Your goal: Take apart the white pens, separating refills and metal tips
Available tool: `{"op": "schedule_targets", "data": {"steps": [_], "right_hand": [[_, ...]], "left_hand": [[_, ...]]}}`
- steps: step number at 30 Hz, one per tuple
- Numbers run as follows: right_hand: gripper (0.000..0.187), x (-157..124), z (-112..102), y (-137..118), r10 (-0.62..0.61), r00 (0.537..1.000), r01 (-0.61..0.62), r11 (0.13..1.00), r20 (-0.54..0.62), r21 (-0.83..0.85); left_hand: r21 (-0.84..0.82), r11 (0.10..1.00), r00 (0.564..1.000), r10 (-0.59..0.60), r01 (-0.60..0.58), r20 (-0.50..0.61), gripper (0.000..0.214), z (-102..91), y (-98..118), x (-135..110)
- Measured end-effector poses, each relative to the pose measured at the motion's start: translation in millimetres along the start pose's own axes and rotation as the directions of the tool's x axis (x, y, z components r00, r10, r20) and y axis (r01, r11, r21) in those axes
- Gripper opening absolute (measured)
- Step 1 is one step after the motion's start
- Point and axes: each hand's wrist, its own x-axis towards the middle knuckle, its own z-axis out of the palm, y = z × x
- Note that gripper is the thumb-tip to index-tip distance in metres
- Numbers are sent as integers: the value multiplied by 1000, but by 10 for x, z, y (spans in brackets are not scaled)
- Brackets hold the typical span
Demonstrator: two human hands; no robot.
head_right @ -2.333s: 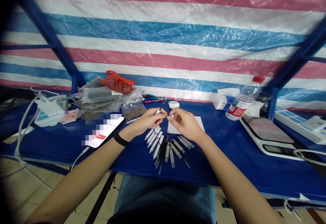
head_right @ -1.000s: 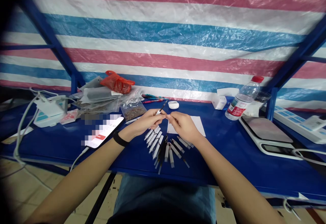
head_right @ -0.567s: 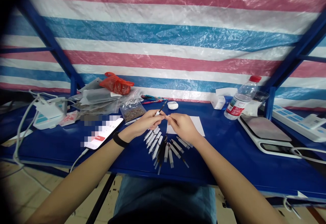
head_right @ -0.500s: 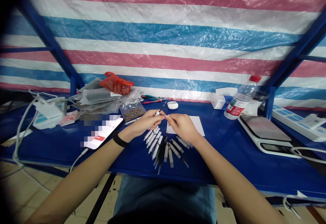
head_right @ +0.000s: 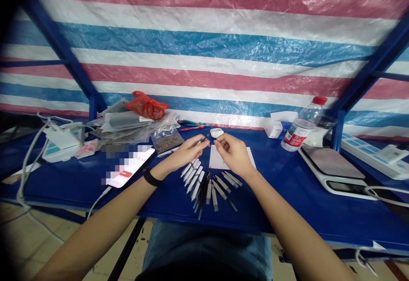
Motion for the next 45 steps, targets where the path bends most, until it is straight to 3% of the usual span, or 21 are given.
{"op": "schedule_targets", "data": {"steps": [3, 7, 17, 26, 36, 45], "right_hand": [[26, 18, -21, 45, 33, 996, -28, 998, -86, 62], [28, 31, -23, 93, 46, 993, -35, 995, -112, 97], [32, 38, -27, 83, 112, 984, -79, 972, -140, 219], [18, 19, -47, 8, 58, 996, -49, 990, -68, 136], [14, 34, -69, 32, 80, 996, -74, 992, -50, 106], [25, 38, -67, 65, 104, 993, -95, 980, -47, 174]], "left_hand": [[171, 984, 998, 55, -58, 23, 41, -5, 3, -14], [301, 950, 996, 84, -84, 16, 53, -10, -6, -9], [272, 958, 995, 99, -94, -4, 54, -12, -19, 13], [349, 930, 993, 115, -111, 11, 52, -16, -3, -10], [364, 926, 995, 97, -97, 19, 52, -12, 4, -18], [365, 925, 994, 102, -105, 29, 52, -24, -15, -7]]}}
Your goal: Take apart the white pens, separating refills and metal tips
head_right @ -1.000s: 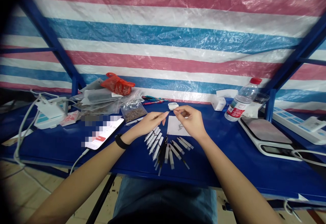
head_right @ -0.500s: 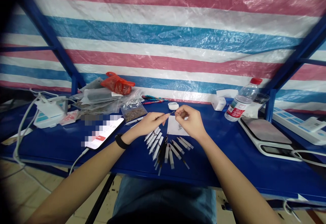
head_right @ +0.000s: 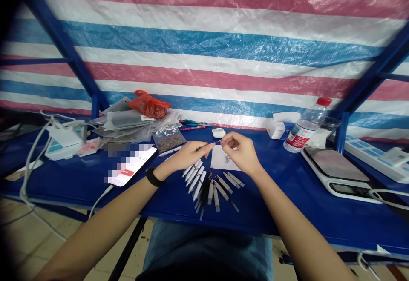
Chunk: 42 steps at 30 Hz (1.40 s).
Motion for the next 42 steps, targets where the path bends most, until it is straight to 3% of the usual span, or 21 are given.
{"op": "schedule_targets", "data": {"steps": [16, 23, 30, 37, 42], "right_hand": [[25, 27, -24, -36, 64, 995, -47, 980, -82, 191], [14, -3, 6, 0, -41, 998, 41, 999, -48, 0], [14, -44, 72, 7, -158, 985, 166, 977, 69, -132], [15, -42, 75, 41, -167, 982, 175, 980, 86, -99], [19, -41, 108, 83, -96, 995, 96, 995, 23, -10]], "left_hand": [[-39, 999, 1000, 17, -17, -11, 53, -2, -19, 20], [-127, 992, 993, 11, -26, -121, 40, 2, -10, 36], [38, 994, 990, 110, -107, -90, 41, 52, -35, 14], [116, 987, 988, 122, -111, -91, 40, 74, -14, 5], [-1, 994, 992, 108, -108, -72, 42, 73, 11, 2]]}}
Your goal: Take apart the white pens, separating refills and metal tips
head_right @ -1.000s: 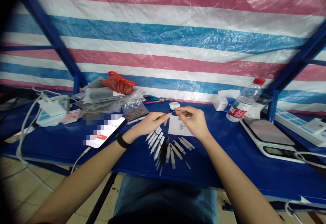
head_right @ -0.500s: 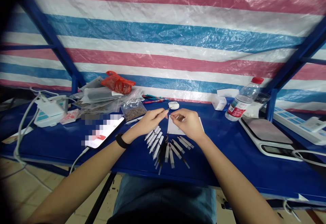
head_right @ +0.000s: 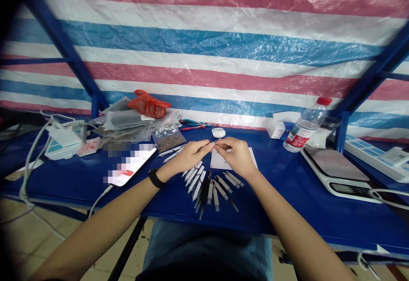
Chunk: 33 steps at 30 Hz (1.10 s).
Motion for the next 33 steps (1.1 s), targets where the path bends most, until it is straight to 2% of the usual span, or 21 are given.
{"op": "schedule_targets", "data": {"steps": [6, 14, 20, 24, 33], "right_hand": [[28, 20, 42, 3, 154, 988, -151, 952, 10, 264], [39, 73, -11, -84, 312, 940, -193, 823, -140, 534], [37, 62, -18, -71, 324, 943, -237, 809, -71, 537], [41, 61, -11, -73, 316, 944, -223, 826, -97, 518], [40, 65, 11, -98, 355, 930, -235, 774, -95, 588]], "left_hand": [[-122, 992, 999, -41, 45, 35, 40, -23, 54, -15], [-115, 992, 996, -41, 50, 74, 37, -30, 55, -15], [-101, 992, 992, -60, 71, 115, 35, -5, 44, -23], [-103, 992, 992, -67, 78, 111, 37, -6, 49, -25], [-132, 988, 992, -65, 79, 107, 40, 5, 52, -24]]}}
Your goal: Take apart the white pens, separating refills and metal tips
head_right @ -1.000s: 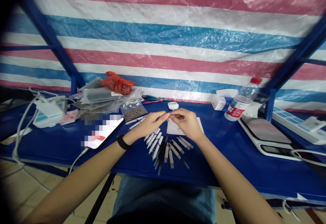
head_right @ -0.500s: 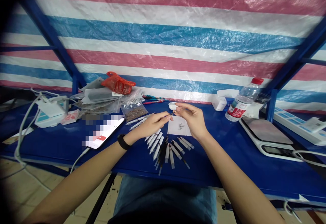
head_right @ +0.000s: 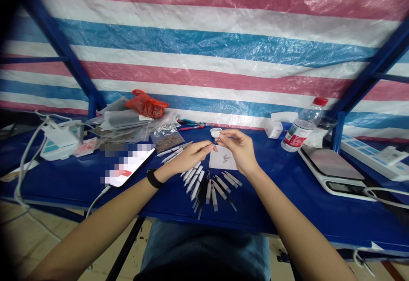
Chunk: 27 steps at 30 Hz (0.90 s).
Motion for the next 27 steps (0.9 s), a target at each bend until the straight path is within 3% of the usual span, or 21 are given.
{"op": "schedule_targets", "data": {"steps": [16, 27], "right_hand": [[42, 13, -49, 21, -55, 996, 63, 991, 65, -122], [40, 9, -23, -28, -57, 997, 64, 986, 50, -151]], "left_hand": [[13, 1000, 1000, 2, -2, -8, 38, -30, 14, 7], [165, 986, 999, 34, -30, -19, 34, -53, 17, 0]]}}
